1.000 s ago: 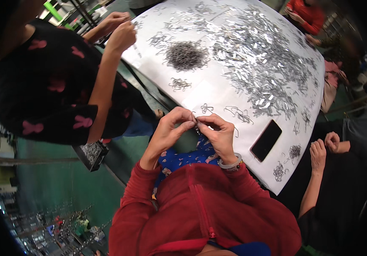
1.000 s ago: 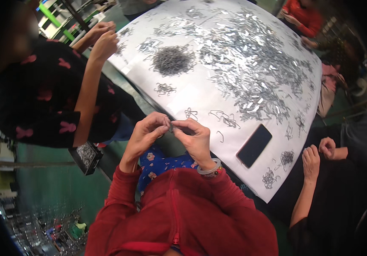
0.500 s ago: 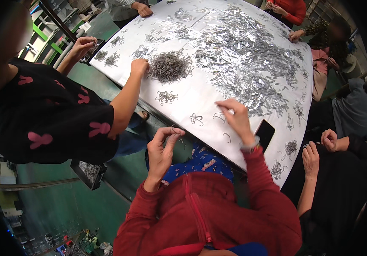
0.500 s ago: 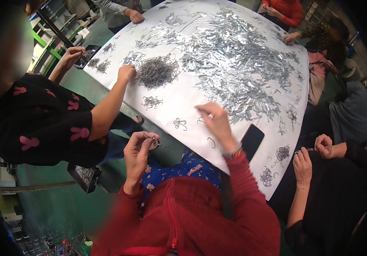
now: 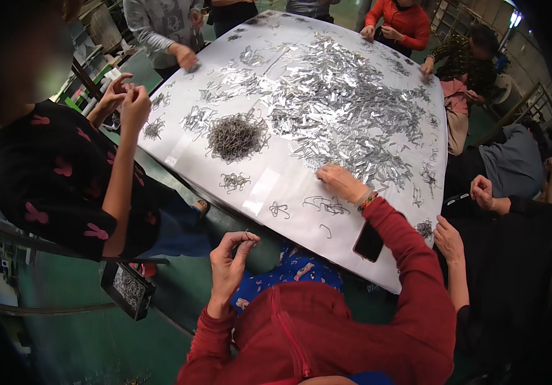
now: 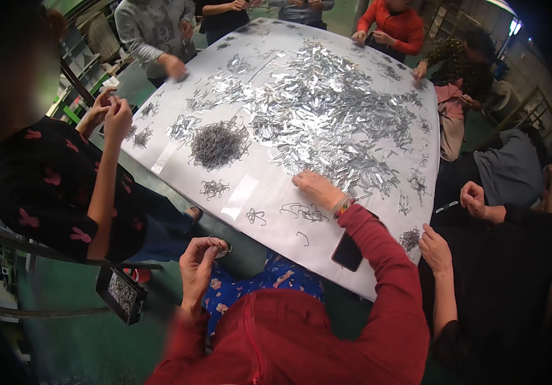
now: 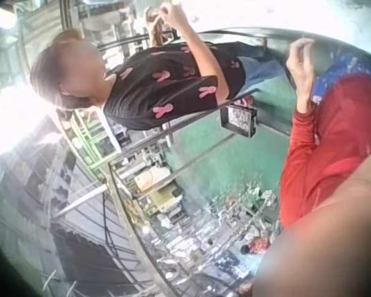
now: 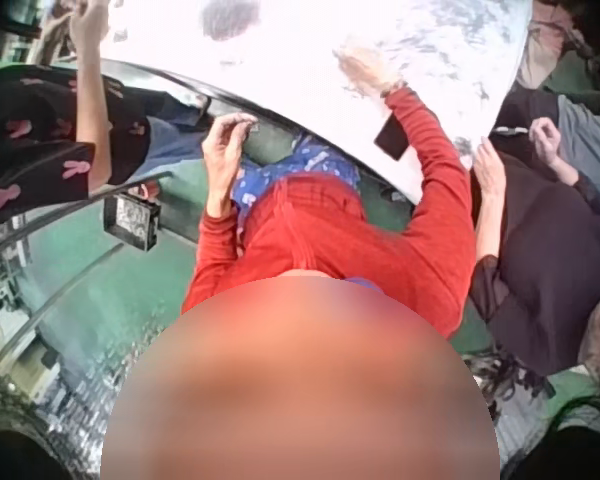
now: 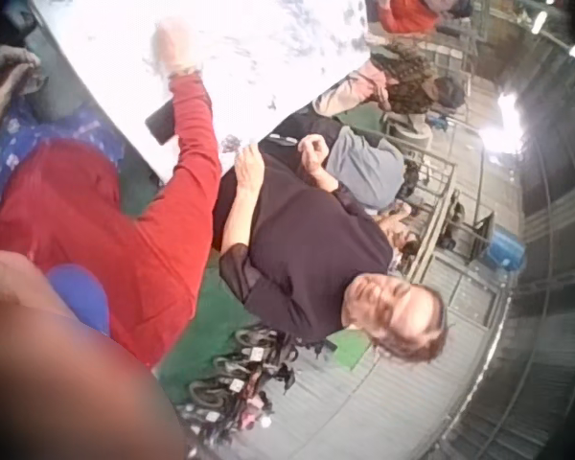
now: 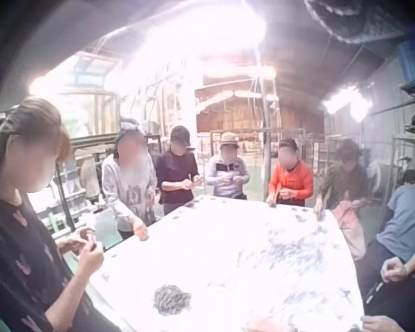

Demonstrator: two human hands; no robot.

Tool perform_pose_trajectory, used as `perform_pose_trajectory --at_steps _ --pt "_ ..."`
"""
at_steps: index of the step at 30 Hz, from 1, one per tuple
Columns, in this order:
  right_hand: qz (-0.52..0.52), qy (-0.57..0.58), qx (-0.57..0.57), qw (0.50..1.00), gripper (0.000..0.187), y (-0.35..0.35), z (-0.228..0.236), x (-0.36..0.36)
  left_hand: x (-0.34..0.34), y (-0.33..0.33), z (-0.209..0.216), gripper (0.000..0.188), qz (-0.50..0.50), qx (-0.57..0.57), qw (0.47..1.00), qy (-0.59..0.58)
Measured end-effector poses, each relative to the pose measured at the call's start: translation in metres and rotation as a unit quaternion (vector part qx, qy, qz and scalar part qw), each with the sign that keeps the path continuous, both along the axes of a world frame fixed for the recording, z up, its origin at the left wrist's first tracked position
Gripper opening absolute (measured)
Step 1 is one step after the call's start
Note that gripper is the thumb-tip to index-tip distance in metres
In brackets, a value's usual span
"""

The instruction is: The person sits at a table and repeatedly picks up small metal hooks and wire pieces, then twists them together by hand. They place the assembled hooks onto a nearby hanging rack. Other people at the table perform similar assembly work.

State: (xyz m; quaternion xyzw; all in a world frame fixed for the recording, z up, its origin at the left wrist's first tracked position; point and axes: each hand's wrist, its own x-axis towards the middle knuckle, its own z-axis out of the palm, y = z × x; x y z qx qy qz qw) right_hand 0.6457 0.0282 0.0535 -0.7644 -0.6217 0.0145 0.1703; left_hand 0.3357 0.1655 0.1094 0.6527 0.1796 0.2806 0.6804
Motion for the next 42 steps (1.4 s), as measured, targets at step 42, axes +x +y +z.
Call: perform_pose_trajectory --at_steps 42 --pt "-0.092 0.669 0.264 0.689 0.020 0.015 0.063 -0.187 0.171 0.197 -0.067 0.020 0.104 0.418 0.826 0.363"
